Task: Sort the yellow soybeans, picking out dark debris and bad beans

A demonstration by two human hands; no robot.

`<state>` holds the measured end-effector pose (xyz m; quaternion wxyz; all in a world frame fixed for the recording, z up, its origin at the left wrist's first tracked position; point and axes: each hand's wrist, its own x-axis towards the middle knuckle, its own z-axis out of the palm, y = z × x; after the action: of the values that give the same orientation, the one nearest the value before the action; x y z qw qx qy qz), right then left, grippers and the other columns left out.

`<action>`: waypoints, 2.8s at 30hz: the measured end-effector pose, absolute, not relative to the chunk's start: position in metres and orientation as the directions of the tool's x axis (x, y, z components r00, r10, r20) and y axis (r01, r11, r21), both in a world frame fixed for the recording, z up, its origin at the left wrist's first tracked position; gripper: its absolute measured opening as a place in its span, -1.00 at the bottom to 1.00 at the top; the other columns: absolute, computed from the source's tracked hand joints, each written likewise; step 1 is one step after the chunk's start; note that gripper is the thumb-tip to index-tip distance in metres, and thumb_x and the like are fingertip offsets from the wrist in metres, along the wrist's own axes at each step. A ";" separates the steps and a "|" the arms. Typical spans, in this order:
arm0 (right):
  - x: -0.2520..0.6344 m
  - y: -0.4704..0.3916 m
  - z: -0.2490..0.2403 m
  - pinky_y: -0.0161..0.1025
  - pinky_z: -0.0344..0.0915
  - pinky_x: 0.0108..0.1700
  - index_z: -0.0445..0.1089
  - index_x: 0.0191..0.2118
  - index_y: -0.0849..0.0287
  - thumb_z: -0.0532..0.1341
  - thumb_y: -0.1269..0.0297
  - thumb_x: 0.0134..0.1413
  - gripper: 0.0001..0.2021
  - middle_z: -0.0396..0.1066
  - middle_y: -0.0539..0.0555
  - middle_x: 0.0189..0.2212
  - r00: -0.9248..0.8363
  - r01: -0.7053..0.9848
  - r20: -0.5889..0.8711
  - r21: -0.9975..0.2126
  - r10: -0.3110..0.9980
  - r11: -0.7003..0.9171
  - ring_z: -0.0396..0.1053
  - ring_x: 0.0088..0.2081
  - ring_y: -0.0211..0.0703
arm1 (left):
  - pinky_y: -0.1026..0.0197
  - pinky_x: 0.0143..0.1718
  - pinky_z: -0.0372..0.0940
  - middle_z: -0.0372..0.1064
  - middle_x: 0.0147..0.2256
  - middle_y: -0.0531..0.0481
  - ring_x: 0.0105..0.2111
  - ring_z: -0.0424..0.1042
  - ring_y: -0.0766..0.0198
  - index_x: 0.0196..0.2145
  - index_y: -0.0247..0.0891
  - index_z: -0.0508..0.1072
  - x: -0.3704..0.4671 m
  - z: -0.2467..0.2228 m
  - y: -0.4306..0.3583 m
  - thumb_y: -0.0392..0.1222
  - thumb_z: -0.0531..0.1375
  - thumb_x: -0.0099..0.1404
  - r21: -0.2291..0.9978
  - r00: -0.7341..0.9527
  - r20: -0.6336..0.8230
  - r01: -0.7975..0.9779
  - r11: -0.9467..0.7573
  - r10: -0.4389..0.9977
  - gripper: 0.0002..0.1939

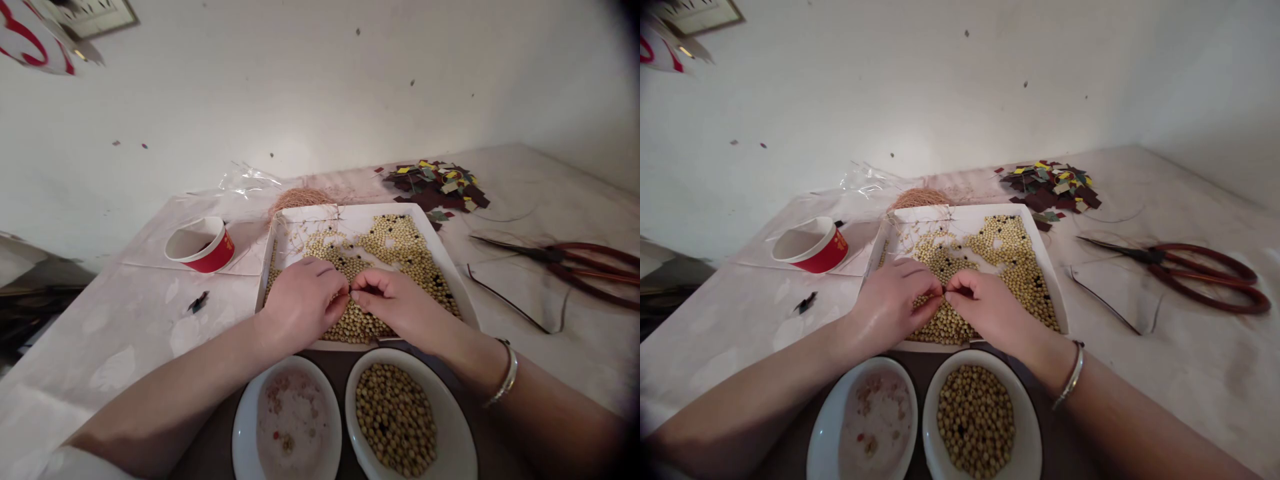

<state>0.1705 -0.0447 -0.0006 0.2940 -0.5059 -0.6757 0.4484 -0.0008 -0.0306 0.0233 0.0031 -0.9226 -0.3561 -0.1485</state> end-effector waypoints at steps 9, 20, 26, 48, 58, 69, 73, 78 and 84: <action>0.170 -0.044 -0.003 -0.28 0.01 -0.47 0.25 -0.50 0.15 0.09 0.36 0.04 -0.87 0.16 -0.08 -0.60 -0.329 0.408 -0.073 -0.910 0.941 0.073 0.08 -0.52 -0.26 | 0.17 -0.29 0.22 0.36 -0.44 0.00 -0.35 0.31 0.23 -0.43 -0.28 0.39 -0.001 0.022 -0.029 -0.26 0.04 0.24 0.017 0.698 0.275 0.684 -0.729 0.661 -0.84; 0.170 -0.043 -0.003 -0.28 0.02 -0.46 0.23 -0.52 0.15 0.09 0.38 0.03 -0.86 0.16 -0.08 -0.61 -0.313 0.410 -0.076 -0.910 0.947 0.062 0.11 -0.52 -0.24 | 0.17 -0.24 0.23 0.36 -0.37 -0.02 -0.30 0.30 0.22 -0.35 -0.28 0.40 -0.002 0.016 -0.028 -0.30 0.04 0.25 0.015 0.716 0.297 0.657 -0.753 0.631 -0.85; 0.170 -0.043 -0.005 -0.27 0.04 -0.45 0.24 -0.51 0.16 0.09 0.39 0.03 -0.87 0.16 -0.08 -0.60 -0.310 0.403 -0.073 -0.913 0.948 0.061 0.11 -0.51 -0.25 | 0.15 -0.24 0.25 0.36 -0.38 -0.03 -0.30 0.31 0.21 -0.35 -0.29 0.42 -0.002 0.015 -0.028 -0.30 0.03 0.26 -0.005 0.738 0.301 0.634 -0.773 0.604 -0.83; 0.172 -0.043 -0.007 -0.26 0.08 -0.43 0.26 -0.49 0.15 0.10 0.38 0.03 -0.89 0.23 -0.06 -0.58 -0.300 0.389 -0.067 -0.919 0.952 0.057 0.19 -0.48 -0.22 | 0.16 -0.25 0.27 0.39 -0.39 -0.03 -0.32 0.33 0.24 -0.35 -0.28 0.42 -0.001 0.017 -0.029 -0.24 -0.01 0.32 0.047 0.723 0.380 0.607 -0.793 0.576 -0.77; 0.172 -0.042 -0.007 -0.27 0.06 -0.43 0.26 -0.49 0.16 0.09 0.38 0.02 -0.90 0.20 -0.07 -0.57 -0.330 0.375 -0.054 -0.924 0.942 0.079 0.14 -0.48 -0.24 | 0.16 -0.25 0.28 0.40 -0.38 -0.04 -0.32 0.33 0.24 -0.35 -0.30 0.42 -0.002 0.017 -0.028 -0.26 0.00 0.30 0.044 0.728 0.378 0.603 -0.796 0.572 -0.79; 0.172 -0.042 -0.007 -0.27 0.10 -0.40 0.31 -0.45 0.17 0.09 0.40 0.01 -0.91 0.27 -0.05 -0.54 -0.313 0.348 -0.044 -0.935 0.949 0.071 0.18 -0.46 -0.24 | 0.15 -0.28 0.27 0.39 -0.40 -0.04 -0.33 0.33 0.23 -0.39 -0.30 0.42 0.000 0.018 -0.031 -0.26 0.00 0.28 0.012 0.727 0.359 0.623 -0.782 0.585 -0.79; 0.173 -0.042 -0.008 -0.29 0.03 -0.47 0.28 -0.48 0.16 0.10 0.36 0.03 -0.89 0.19 -0.08 -0.58 -0.333 0.369 -0.044 -0.925 0.942 0.087 0.11 -0.51 -0.27 | 0.16 -0.31 0.26 0.38 -0.41 -0.02 -0.36 0.33 0.24 -0.40 -0.30 0.41 -0.001 0.019 -0.029 -0.28 0.02 0.27 0.008 0.698 0.409 0.642 -0.767 0.588 -0.81; 0.173 -0.042 -0.008 -0.28 0.07 -0.42 0.29 -0.47 0.17 0.09 0.40 0.01 -0.90 0.23 -0.06 -0.56 -0.326 0.365 -0.036 -0.926 0.945 0.091 0.16 -0.48 -0.25 | 0.15 -0.31 0.27 0.38 -0.42 -0.02 -0.35 0.34 0.22 -0.40 -0.30 0.42 0.000 0.017 -0.030 -0.25 0.02 0.27 -0.006 0.717 0.383 0.633 -0.774 0.583 -0.80; 0.173 -0.041 -0.009 -0.28 0.05 -0.45 0.29 -0.47 0.15 0.09 0.33 0.04 -0.89 0.21 -0.06 -0.57 -0.328 0.363 -0.041 -0.928 0.944 0.086 0.14 -0.49 -0.24 | 0.17 -0.29 0.24 0.37 -0.40 -0.02 -0.36 0.32 0.26 -0.40 -0.30 0.40 -0.003 0.024 -0.029 -0.29 0.03 0.25 0.086 0.654 0.406 0.669 -0.739 0.639 -0.83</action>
<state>0.1731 -0.0413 -0.0088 0.3113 -0.4891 -0.6679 0.4666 -0.0033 -0.0292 0.0243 0.0355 -0.9086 -0.3598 -0.2091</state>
